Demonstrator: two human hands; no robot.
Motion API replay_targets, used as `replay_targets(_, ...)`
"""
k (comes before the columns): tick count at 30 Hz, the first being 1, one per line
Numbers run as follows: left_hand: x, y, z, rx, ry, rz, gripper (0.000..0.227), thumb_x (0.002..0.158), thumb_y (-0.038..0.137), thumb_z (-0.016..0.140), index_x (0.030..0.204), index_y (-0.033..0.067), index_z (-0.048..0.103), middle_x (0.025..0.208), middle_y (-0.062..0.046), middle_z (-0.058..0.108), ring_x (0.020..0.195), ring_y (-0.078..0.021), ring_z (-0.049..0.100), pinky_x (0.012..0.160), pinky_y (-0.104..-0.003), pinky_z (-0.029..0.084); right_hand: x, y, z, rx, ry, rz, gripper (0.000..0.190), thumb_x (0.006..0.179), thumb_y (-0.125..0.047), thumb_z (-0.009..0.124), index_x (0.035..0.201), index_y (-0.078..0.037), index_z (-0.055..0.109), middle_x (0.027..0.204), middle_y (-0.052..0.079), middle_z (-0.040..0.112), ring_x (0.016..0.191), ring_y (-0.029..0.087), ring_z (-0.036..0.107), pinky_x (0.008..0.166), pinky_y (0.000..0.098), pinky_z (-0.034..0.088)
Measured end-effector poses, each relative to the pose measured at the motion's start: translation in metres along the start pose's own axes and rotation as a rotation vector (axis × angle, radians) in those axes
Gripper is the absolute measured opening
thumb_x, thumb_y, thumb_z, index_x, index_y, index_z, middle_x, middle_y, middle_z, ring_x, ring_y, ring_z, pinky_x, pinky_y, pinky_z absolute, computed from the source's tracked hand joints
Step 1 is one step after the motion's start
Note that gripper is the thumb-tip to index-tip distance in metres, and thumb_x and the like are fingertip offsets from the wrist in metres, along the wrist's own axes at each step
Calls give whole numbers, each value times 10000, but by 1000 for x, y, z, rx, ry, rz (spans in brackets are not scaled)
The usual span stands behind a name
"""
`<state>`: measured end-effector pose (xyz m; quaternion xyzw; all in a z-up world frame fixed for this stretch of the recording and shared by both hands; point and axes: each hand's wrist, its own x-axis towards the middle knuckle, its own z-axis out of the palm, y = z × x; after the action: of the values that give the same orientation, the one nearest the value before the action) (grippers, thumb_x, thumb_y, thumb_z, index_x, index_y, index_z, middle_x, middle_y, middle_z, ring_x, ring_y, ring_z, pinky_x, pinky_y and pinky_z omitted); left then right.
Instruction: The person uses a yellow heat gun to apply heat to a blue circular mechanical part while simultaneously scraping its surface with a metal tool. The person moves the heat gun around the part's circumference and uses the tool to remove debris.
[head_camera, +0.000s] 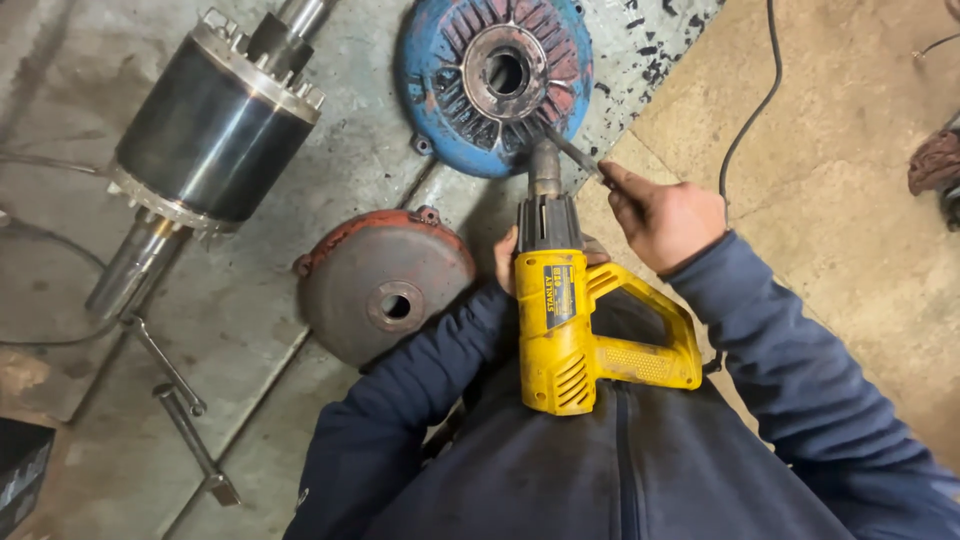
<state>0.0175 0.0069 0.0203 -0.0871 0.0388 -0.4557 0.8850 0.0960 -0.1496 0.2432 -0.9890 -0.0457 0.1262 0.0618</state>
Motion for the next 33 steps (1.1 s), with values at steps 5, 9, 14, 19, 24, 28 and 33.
replay_targets(5,2,-2,-5,76,-46,37,1162,891,845,352,1486,-148,448,1470,-320,549,1394,-413,524,1257,-511,346,3,41,24,447,-101,49,352,1012,-227,666,1355,-161,701,874,149,740,716,207,690,703,350,555)
replay_targets(9,3,-5,8,-26,17,71,1056,884,789,400,1459,-96,441,1419,-310,569,1374,-439,545,1254,-540,372,21,63,32,613,-192,36,350,1022,-208,665,1362,-125,687,978,120,773,821,97,664,778,297,543)
replay_targets(14,0,-4,0,-66,31,19,1098,882,816,430,1500,-91,445,1440,-333,565,1333,-450,551,1189,-541,407,30,96,64,718,-257,20,371,1025,-195,673,1385,-107,681,925,94,747,814,59,581,765,274,523)
replay_targets(19,-5,-3,-19,-204,22,113,924,958,727,417,1584,49,473,1366,-297,561,1343,-622,539,1156,-672,443,27,112,103,843,-234,3,365,1034,-176,680,1386,-77,679,941,93,730,840,52,564,768,262,507)
replay_targets(24,-9,-2,-2,-168,30,-63,1119,875,857,423,1530,-48,490,1582,-391,447,1322,-561,513,1071,-630,474,27,112,121,881,-113,-114,332,1049,-173,691,1364,-68,680,1000,111,764,876,78,656,810,269,544)
replay_targets(28,-4,-9,11,-126,250,45,1120,831,863,428,1457,-61,505,1528,-399,447,1384,-531,497,1127,-612,457,18,93,73,808,-136,-189,335,1050,-171,673,1378,-104,681,1065,152,765,880,176,716,798,297,557)
replay_targets(33,2,-18,12,-86,359,302,965,941,755,411,1418,-70,559,1348,-313,580,1319,-594,553,1130,-672,471,20,75,30,469,-126,-119,347,1010,-228,658,1351,-187,699,1025,175,756,794,363,721,716,388,558)
